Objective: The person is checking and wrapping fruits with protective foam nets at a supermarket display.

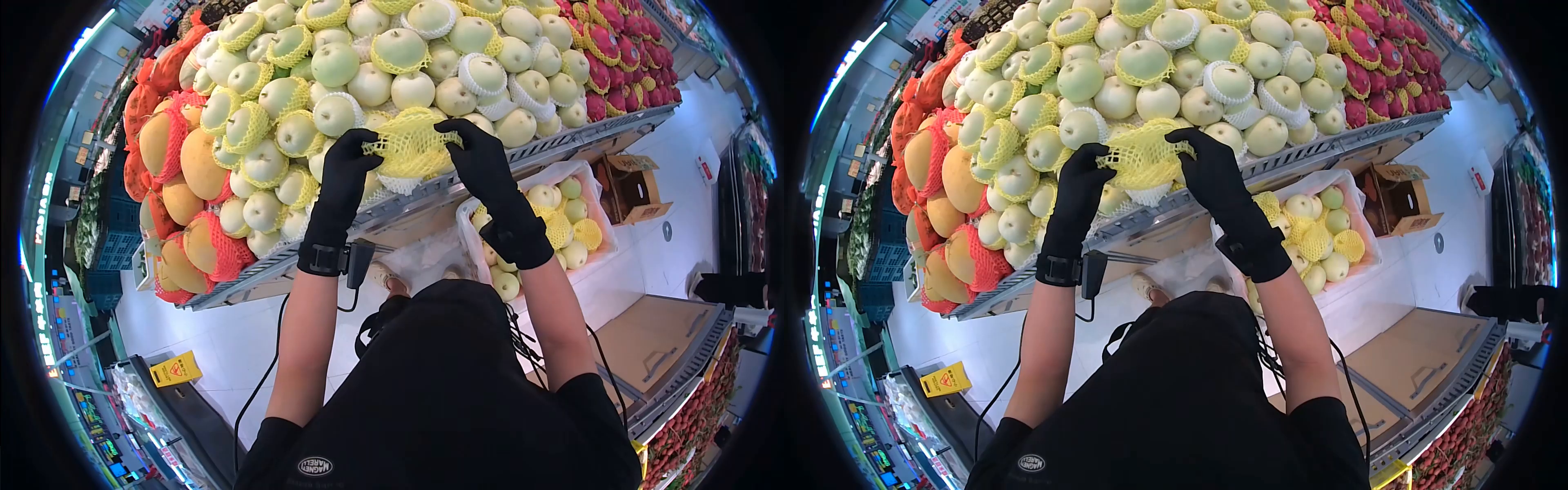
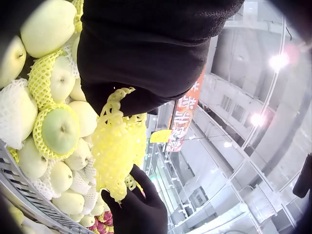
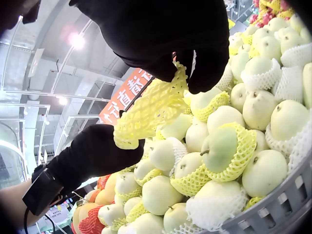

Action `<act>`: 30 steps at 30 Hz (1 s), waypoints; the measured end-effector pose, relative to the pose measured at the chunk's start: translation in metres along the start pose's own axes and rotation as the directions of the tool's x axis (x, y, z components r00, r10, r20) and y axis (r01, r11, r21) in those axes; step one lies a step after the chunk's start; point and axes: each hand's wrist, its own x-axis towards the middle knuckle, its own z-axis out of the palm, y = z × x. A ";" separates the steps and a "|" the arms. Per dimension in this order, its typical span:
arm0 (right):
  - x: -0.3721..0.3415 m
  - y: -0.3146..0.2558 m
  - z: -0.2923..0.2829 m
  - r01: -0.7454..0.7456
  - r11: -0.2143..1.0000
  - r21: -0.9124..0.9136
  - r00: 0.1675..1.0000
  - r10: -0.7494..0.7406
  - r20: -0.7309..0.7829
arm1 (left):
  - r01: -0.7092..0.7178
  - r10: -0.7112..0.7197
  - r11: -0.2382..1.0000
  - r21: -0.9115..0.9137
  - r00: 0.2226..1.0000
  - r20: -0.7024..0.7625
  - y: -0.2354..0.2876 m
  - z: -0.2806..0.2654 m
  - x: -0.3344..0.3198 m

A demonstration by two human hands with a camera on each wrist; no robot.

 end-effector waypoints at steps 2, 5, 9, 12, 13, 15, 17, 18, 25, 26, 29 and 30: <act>0.002 0.003 0.008 0.063 0.987 0.145 0.998 -0.060 -0.026 | 0.026 -0.024 0.985 -0.172 1.000 0.009 -0.010 -0.008 0.002; 0.005 0.012 0.019 0.124 0.961 0.248 0.992 -0.121 -0.027 | -0.498 0.468 0.610 0.616 0.854 0.227 -0.014 -0.016 0.000; 0.004 0.003 0.020 0.116 0.946 0.301 0.993 -0.106 -0.047 | -0.079 0.077 0.994 0.078 0.997 0.030 0.006 0.001 -0.007; 0.004 -0.007 0.013 0.021 0.951 0.309 0.998 -0.036 0.044 | -0.045 0.068 0.935 0.351 0.996 -0.055 0.018 0.011 -0.017; 0.005 -0.009 0.011 -0.020 0.946 0.325 0.996 -0.009 0.088 | -0.049 0.081 0.923 0.382 0.995 -0.066 0.018 0.010 -0.018; 0.006 -0.013 0.009 -0.025 0.939 0.344 0.994 -0.014 0.111 | -0.035 0.083 0.930 0.366 0.990 -0.116 0.012 0.005 -0.017; 0.006 -0.012 0.010 0.001 0.942 0.336 0.996 -0.030 0.082 | -0.032 0.077 0.961 0.273 0.985 -0.154 0.009 0.002 -0.017; 0.006 -0.008 0.013 0.030 0.948 0.318 0.998 -0.046 0.042 | -0.038 0.069 0.982 0.187 0.984 -0.166 0.009 0.002 -0.018; 0.005 0.001 0.016 0.052 0.949 0.311 0.992 -0.084 0.091 | -0.040 0.065 0.994 0.099 0.963 -0.261 0.000 -0.001 -0.018; 0.005 -0.005 0.016 -0.015 0.964 0.267 0.990 -0.023 0.137 | -0.084 0.121 0.986 0.142 0.953 -0.277 -0.004 0.000 -0.018; -0.001 -0.012 0.029 0.264 0.953 0.146 0.964 -0.256 -0.075 | -0.146 0.218 0.959 0.243 0.929 -0.299 -0.008 0.005 -0.018; 0.002 -0.005 0.031 0.400 0.912 -0.088 0.907 -0.408 -0.107 | -0.125 0.202 0.958 0.259 0.933 -0.297 -0.006 0.007 -0.020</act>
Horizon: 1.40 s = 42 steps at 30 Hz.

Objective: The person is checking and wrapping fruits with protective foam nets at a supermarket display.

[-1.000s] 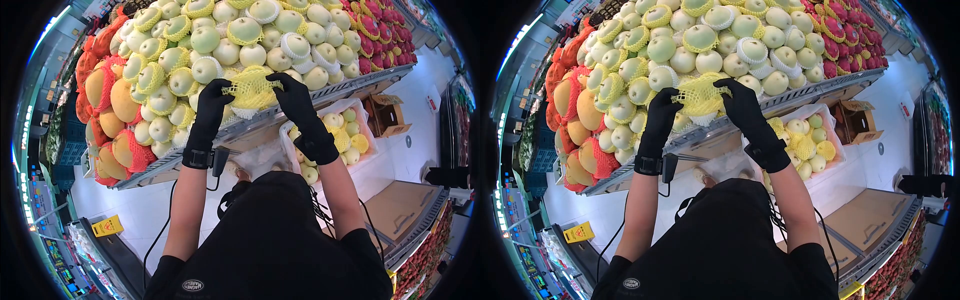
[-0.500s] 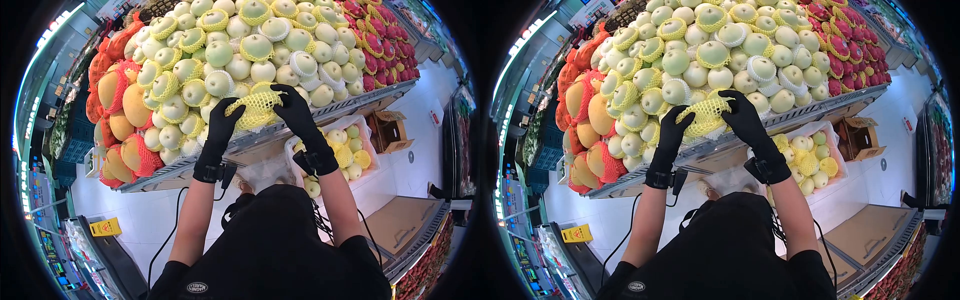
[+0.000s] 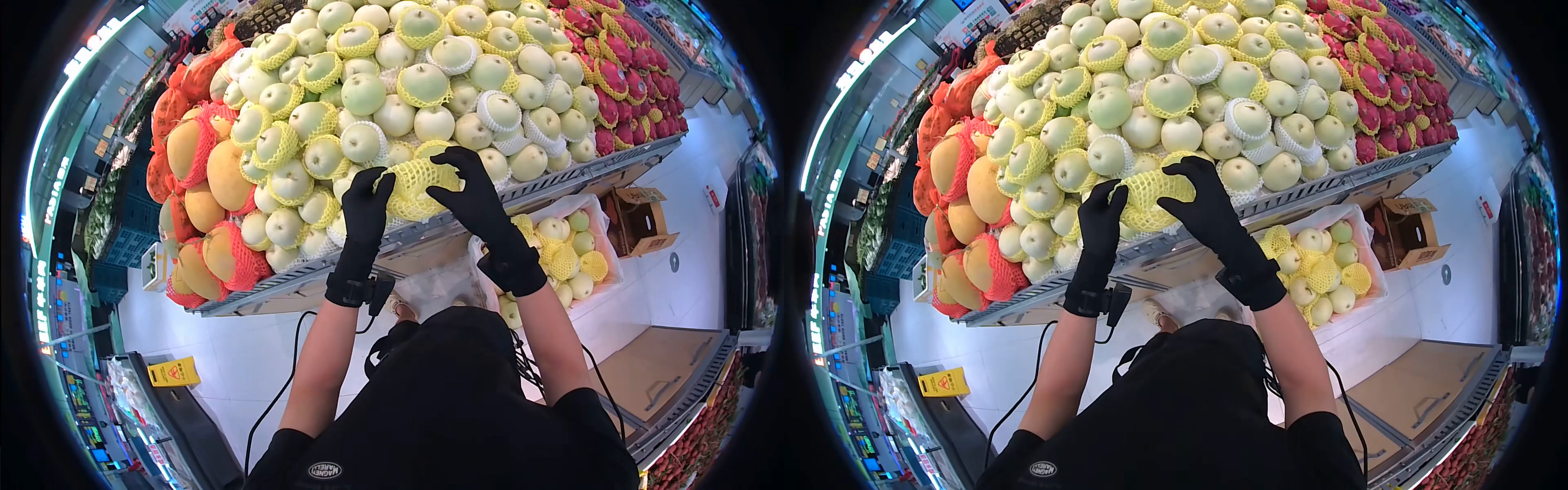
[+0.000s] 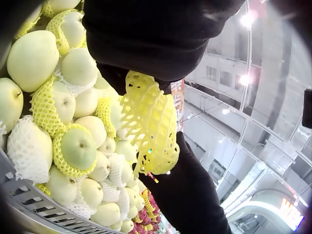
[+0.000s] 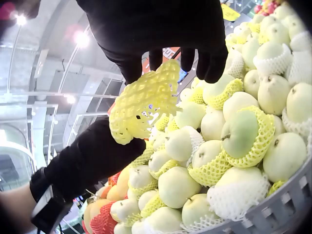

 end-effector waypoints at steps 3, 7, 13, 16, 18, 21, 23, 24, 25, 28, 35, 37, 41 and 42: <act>-0.001 -0.008 0.003 -0.246 0.960 0.135 0.969 0.239 0.065 | -0.008 0.006 1.000 -0.028 0.999 -0.047 0.008 0.005 -0.003; 0.003 -0.014 -0.005 -0.485 0.838 0.252 0.875 0.462 0.147 | -0.091 0.092 0.996 0.016 0.980 -0.177 0.007 0.003 -0.001; 0.008 -0.013 -0.016 -0.514 0.824 0.238 0.857 0.508 0.091 | -0.137 0.110 0.981 0.140 0.976 0.187 -0.008 -0.012 -0.005; -0.002 0.013 -0.009 0.005 0.998 0.056 0.998 -0.008 0.056 | -0.374 0.233 0.850 0.371 0.898 0.373 0.000 -0.015 -0.008; -0.006 0.013 -0.011 -0.017 1.000 -0.023 0.978 0.022 0.209 | -0.408 0.274 0.798 0.444 0.902 0.335 -0.005 -0.010 -0.010; -0.019 0.020 -0.005 0.047 0.997 -0.064 0.982 -0.035 0.187 | -0.349 0.215 0.841 0.413 0.917 0.337 -0.004 -0.005 -0.017; -0.025 0.022 -0.001 0.062 0.996 -0.071 0.993 -0.055 0.102 | -0.317 0.176 0.861 0.397 0.920 0.351 -0.002 -0.004 -0.020; -0.026 0.021 -0.001 0.076 0.993 -0.089 0.993 -0.067 0.098 | -0.324 0.177 0.850 0.415 0.918 0.355 -0.002 -0.003 -0.021; -0.025 0.021 -0.003 0.088 0.990 -0.109 0.993 -0.077 0.094 | -0.332 0.176 0.838 0.433 0.916 0.360 -0.002 -0.002 -0.021; -0.026 0.019 -0.009 0.011 0.992 -0.128 0.988 0.009 0.152 | -0.342 0.153 0.837 0.427 0.896 0.417 -0.002 -0.003 -0.018; -0.029 0.010 -0.009 0.008 0.966 -0.258 0.994 0.022 0.110 | -0.216 0.121 0.913 0.347 0.954 0.275 0.002 0.011 -0.026; -0.027 0.007 -0.010 -0.039 0.959 -0.280 0.991 0.074 0.114 | -0.242 0.141 0.895 0.375 0.951 0.276 -0.003 0.013 -0.028; -0.033 0.009 -0.014 -0.088 0.956 -0.280 0.989 0.117 0.088 | -0.378 0.220 0.749 0.544 0.917 0.333 -0.013 0.014 -0.028; -0.035 0.010 -0.016 -0.112 0.951 -0.290 0.987 0.141 0.081 | -0.421 0.255 0.709 0.566 0.901 0.350 -0.017 0.014 -0.027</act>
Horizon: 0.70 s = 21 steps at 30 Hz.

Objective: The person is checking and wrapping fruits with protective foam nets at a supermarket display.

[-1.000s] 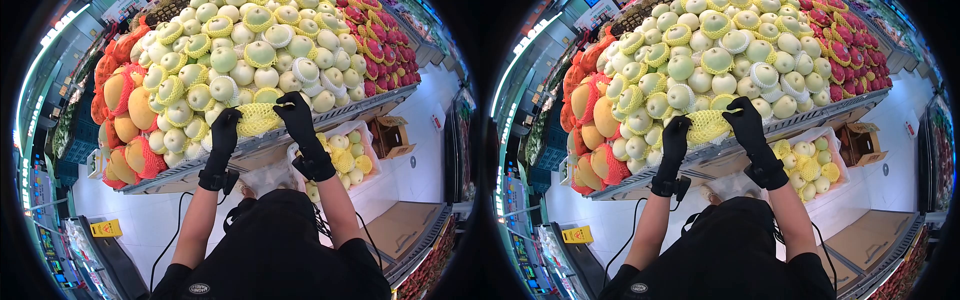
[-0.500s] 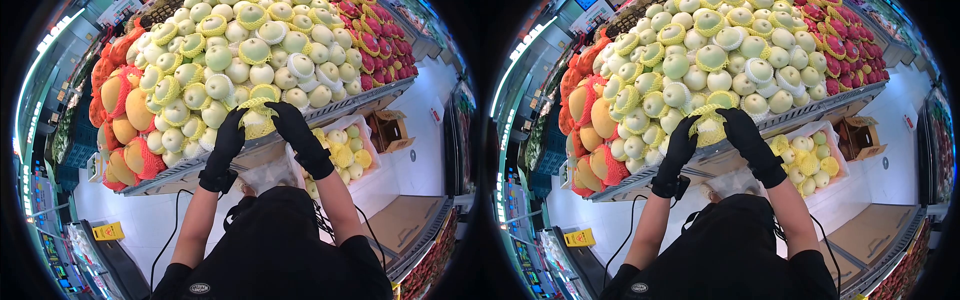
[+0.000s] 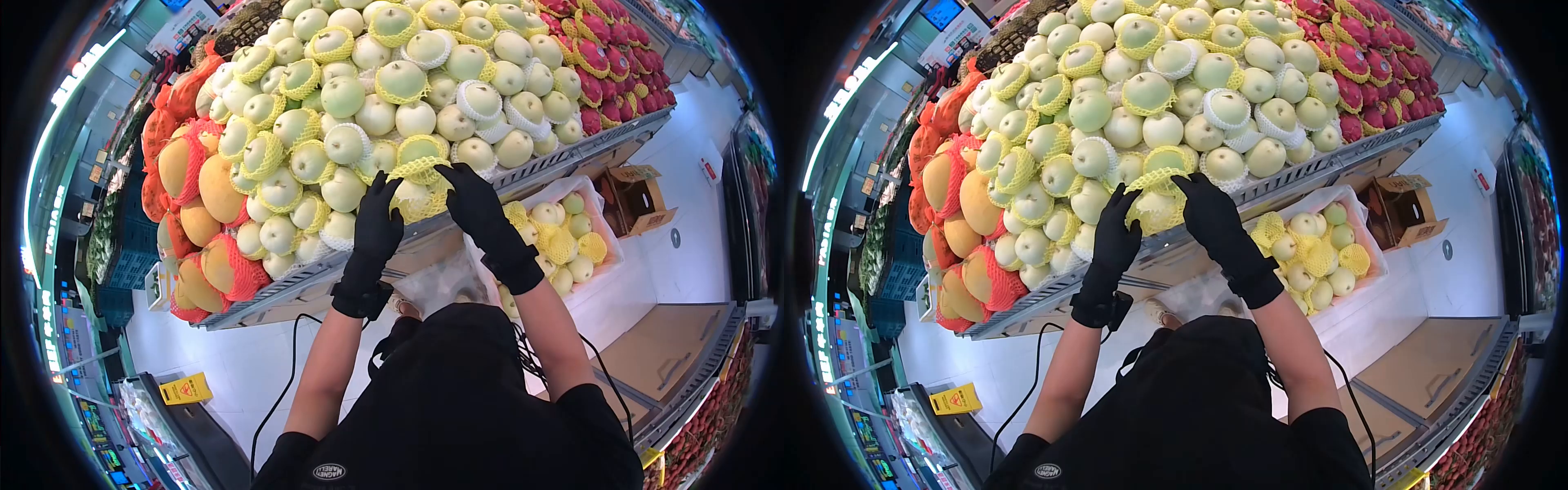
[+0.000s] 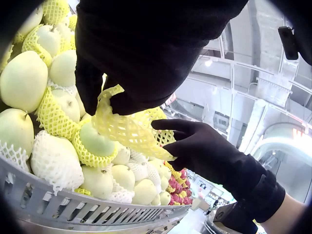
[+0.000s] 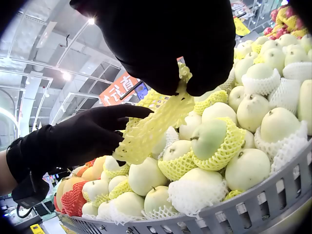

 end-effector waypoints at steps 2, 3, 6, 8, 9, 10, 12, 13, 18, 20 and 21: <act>-0.004 0.003 -0.003 -0.052 0.999 -0.015 0.999 0.052 0.001 | -0.013 0.013 1.000 0.006 1.000 -0.013 -0.001 0.002 0.000; -0.006 0.003 -0.005 -0.079 0.997 -0.014 0.997 0.078 -0.005 | 0.013 -0.014 0.999 -0.036 1.000 -0.017 0.001 0.002 0.000; -0.010 0.003 -0.008 -0.124 0.992 -0.007 0.992 0.123 -0.042 | 0.222 -0.225 0.937 -0.270 0.974 0.018 0.016 0.005 0.007; -0.014 0.009 -0.004 -0.103 0.995 0.006 0.991 0.103 -0.087 | 0.275 -0.302 0.880 -0.388 0.953 -0.010 0.025 0.014 0.008; -0.017 0.011 -0.003 -0.100 0.995 0.022 0.990 0.101 -0.102 | 0.219 -0.247 0.924 -0.313 0.968 -0.051 0.027 0.017 0.008; -0.019 0.014 -0.002 -0.096 0.995 0.037 0.988 0.100 -0.118 | 0.161 -0.186 0.959 -0.234 0.979 -0.087 0.030 0.019 0.008; -0.025 0.021 -0.003 -0.092 0.993 0.071 0.983 0.102 -0.153 | 0.051 -0.063 0.994 -0.098 0.991 -0.115 0.028 0.027 0.007; -0.029 0.026 -0.006 -0.093 0.992 0.085 0.979 0.107 -0.174 | 0.002 -0.008 0.998 -0.063 0.996 -0.091 0.025 0.030 0.006; -0.046 0.053 -0.016 -0.147 0.975 0.165 0.952 0.185 -0.246 | 0.095 -0.064 0.941 -0.325 0.992 0.104 0.037 0.038 0.003; -0.052 0.063 -0.025 -0.188 0.934 0.303 0.970 0.225 -0.092 | 0.088 -0.049 0.939 -0.333 0.991 0.123 0.039 0.045 0.001; -0.056 0.067 -0.031 -0.215 0.904 0.370 0.972 0.236 -0.011 | 0.112 -0.067 0.938 -0.327 0.987 0.145 0.041 0.047 -0.001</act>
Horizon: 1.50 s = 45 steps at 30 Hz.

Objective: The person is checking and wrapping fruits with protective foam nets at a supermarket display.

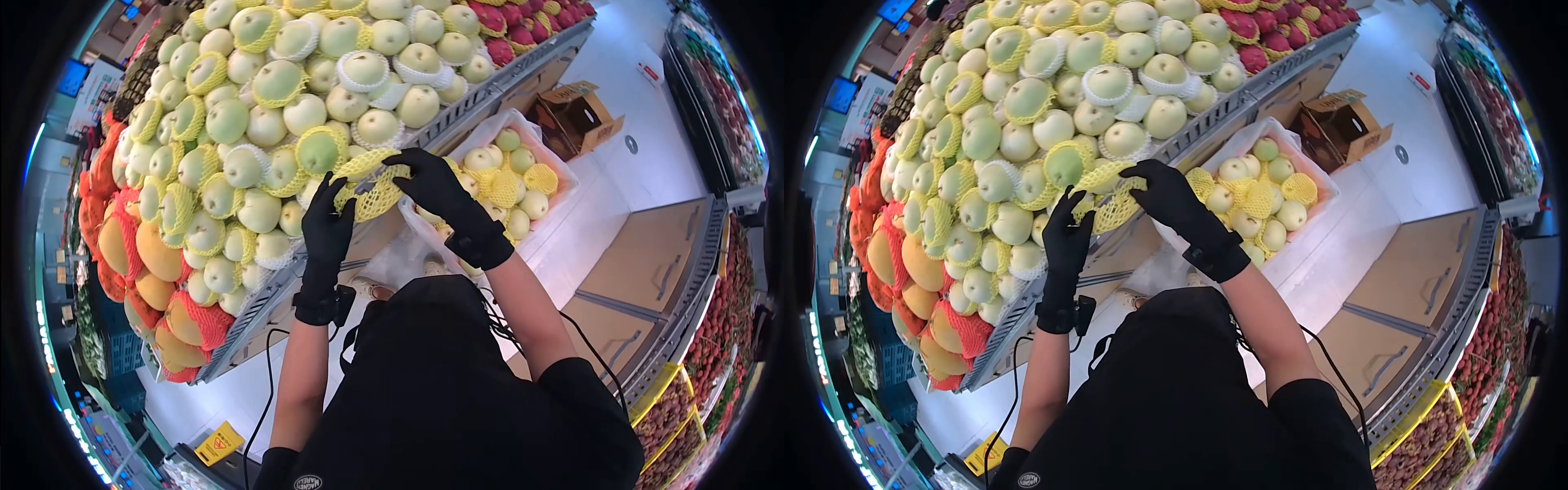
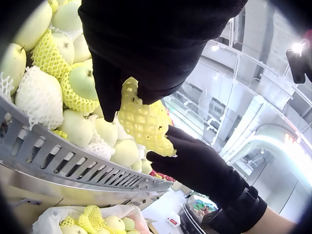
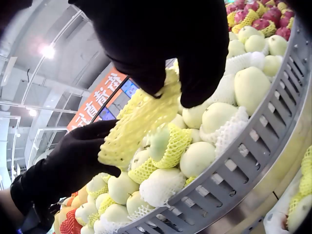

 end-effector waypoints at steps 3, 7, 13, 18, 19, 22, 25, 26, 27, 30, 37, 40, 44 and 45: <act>-0.016 0.010 -0.026 -0.217 0.933 0.287 0.973 0.182 0.144 | 0.028 -0.029 0.999 0.045 0.999 0.024 -0.007 0.006 -0.003; -0.045 0.051 -0.074 -0.241 0.926 0.292 0.970 0.235 0.054 | 0.109 -0.109 0.994 0.006 0.993 0.047 -0.017 0.007 -0.004; -0.122 0.175 -0.137 -0.456 0.861 -0.225 0.883 0.406 -0.234 | 0.215 -0.217 0.975 0.050 0.975 0.041 -0.013 0.012 -0.007; -0.170 0.249 -0.145 -0.495 0.745 -0.447 0.855 0.327 -0.402 | 0.287 -0.290 0.955 0.081 0.957 0.030 -0.010 0.015 -0.013; -0.174 0.266 -0.143 -0.477 0.751 -0.456 0.866 0.314 -0.389 | 0.284 -0.287 0.956 0.076 0.958 0.024 -0.010 0.017 -0.014; -0.162 0.262 -0.132 -0.475 0.756 -0.450 0.858 0.286 -0.426 | 0.310 -0.313 0.948 0.071 0.950 0.023 -0.006 0.020 -0.017; -0.147 0.264 -0.115 -0.575 0.669 -0.470 0.792 0.313 -0.524 | 0.310 -0.311 0.949 0.058 0.951 0.008 -0.007 0.025 -0.019; -0.149 0.275 -0.110 -0.587 0.659 -0.471 0.788 0.332 -0.518 | 0.312 -0.313 0.948 0.060 0.950 0.004 -0.006 0.027 -0.019; -0.151 0.283 -0.106 -0.598 0.648 -0.472 0.784 0.351 -0.512 | 0.311 -0.312 0.948 0.061 0.950 0.001 -0.005 0.028 -0.019; -0.150 0.288 -0.107 -0.594 0.662 -0.458 0.787 0.359 -0.501 | 0.306 -0.307 0.949 0.068 0.952 -0.007 -0.004 0.029 -0.021; -0.106 0.285 -0.163 -0.598 0.770 -0.222 0.739 0.423 -0.524 | 0.315 -0.317 0.944 0.104 0.948 0.006 -0.004 0.028 -0.022; -0.081 0.287 -0.183 -0.538 0.802 -0.258 0.754 0.322 -0.572 | 0.294 -0.295 0.953 0.072 0.955 0.004 -0.009 0.030 -0.021; -0.069 0.270 -0.187 -0.532 0.783 -0.321 0.756 0.270 -0.596 | 0.337 -0.340 0.938 0.081 0.940 0.025 -0.002 0.030 -0.019; -0.070 0.268 -0.189 -0.541 0.790 -0.288 0.745 0.292 -0.599 | 0.364 -0.368 0.927 0.088 0.929 0.031 0.001 0.031 -0.017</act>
